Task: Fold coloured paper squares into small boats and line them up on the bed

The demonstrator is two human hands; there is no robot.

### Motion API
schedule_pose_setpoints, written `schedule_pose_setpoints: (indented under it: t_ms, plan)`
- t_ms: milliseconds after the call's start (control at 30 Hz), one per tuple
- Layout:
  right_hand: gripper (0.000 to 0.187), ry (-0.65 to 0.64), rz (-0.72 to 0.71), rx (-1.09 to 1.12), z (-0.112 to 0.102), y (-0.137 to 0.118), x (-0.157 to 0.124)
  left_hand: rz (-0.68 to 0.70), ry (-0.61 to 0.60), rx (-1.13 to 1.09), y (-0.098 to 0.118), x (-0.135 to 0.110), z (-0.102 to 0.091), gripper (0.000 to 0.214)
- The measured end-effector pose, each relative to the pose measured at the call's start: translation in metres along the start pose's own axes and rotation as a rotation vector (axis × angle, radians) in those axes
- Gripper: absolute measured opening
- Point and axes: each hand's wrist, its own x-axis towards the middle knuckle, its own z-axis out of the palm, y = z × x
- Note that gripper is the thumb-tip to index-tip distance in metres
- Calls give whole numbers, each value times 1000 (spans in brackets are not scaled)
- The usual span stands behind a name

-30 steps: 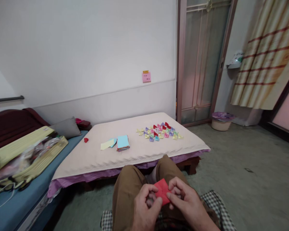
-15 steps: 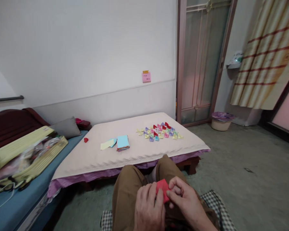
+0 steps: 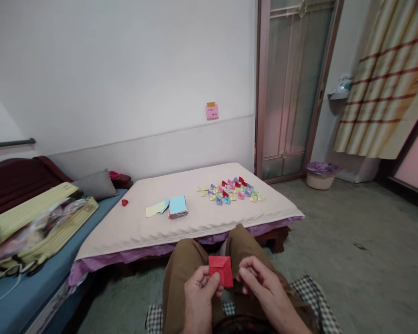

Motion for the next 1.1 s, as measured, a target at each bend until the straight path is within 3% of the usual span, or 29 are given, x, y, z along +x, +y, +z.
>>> schedule_pose_setpoints:
  t_ms: [167, 300, 400, 667, 867, 1100]
  plan:
    - [28, -112, 27, 39, 7, 2, -1, -57, -39, -48, -3, -5, 10, 31]
    - [28, -67, -12, 9, 3, -1, 1, -14, -135, -10, 4, -8, 13, 28]
    - [26, -83, 54, 34, -1, -1, 2, 11, -196, 29, 9, -9, 10, 30]
    - [28, -213, 104, 39, -1, 12, 0, -85, -192, 5, 6, -6, 7, 35]
    - [24, -200, 40, 76, 2, 3, -3, -91, -188, -12, 0, -5, 7, 32]
    - [19, -178, -82, -53, -1, -1, -7, -69, -201, -33, -3, -5, 6, 26]
